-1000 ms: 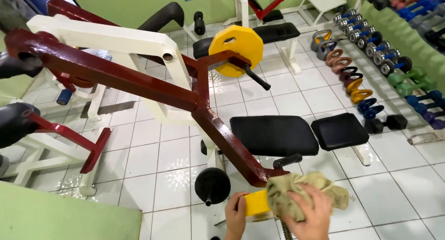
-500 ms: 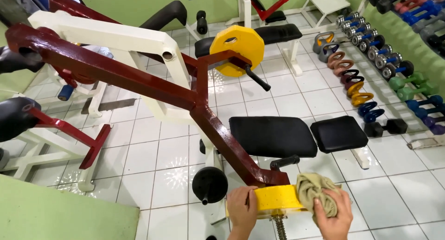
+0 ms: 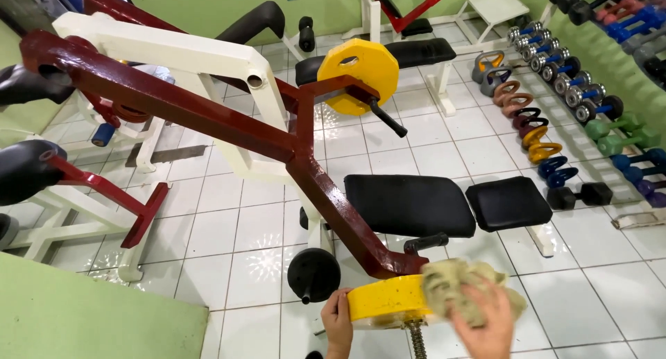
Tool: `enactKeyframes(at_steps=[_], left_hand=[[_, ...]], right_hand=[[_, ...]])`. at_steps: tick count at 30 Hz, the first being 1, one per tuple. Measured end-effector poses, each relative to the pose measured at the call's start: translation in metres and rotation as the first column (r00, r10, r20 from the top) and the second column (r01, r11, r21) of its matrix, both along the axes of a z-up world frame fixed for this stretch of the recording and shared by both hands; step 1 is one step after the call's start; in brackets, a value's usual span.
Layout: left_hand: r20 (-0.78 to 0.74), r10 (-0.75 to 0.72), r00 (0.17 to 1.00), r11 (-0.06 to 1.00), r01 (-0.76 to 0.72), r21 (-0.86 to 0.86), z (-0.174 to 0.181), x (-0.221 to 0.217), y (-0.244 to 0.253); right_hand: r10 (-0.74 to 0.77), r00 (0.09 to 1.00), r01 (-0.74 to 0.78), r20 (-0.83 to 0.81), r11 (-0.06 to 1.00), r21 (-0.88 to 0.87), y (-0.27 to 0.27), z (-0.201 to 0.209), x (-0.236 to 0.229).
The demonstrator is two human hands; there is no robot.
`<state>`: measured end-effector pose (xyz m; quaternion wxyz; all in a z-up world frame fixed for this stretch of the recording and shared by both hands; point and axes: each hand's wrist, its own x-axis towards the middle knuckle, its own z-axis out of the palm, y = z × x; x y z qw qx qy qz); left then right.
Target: The person is wiping down various weight machines and gym equipment with a cloth.
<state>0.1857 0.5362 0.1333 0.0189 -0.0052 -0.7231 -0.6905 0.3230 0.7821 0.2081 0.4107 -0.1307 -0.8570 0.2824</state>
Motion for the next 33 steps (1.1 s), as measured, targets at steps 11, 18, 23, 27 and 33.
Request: enactKeyframes(at_steps=[11, 18, 23, 27, 33], left_hand=[[-0.097, -0.072, 0.993, 0.988, 0.058, -0.143, 0.097, 0.009, 0.03], [-0.415, -0.294, 0.861, 0.921, 0.14, -0.363, 0.137, 0.035, 0.053], [-0.392, -0.314, 0.865, 0.894, 0.131, -0.429, 0.138, 0.038, 0.055], [-0.436, -0.261, 0.861, 0.934, 0.113, -0.338, 0.109, 0.025, 0.044], [-0.404, -0.097, 0.909, 0.993, 0.059, -0.107, 0.061, 0.01, 0.013]], right_hand=[[0.013, 1.0, -0.014, 0.018, 0.996, 0.09, -0.07, 0.043, -0.026], [0.046, 0.994, -0.047, 0.097, 0.999, 0.003, -0.002, -0.003, 0.001], [-0.076, 0.951, 0.094, 0.298, 0.995, -0.045, 0.055, -0.004, 0.008], [0.205, 0.975, -0.197, 0.083, 0.976, -0.095, 0.024, 0.037, -0.006], [0.239, 0.955, -0.264, 0.176, 0.955, 0.134, -0.028, 0.043, -0.012]])
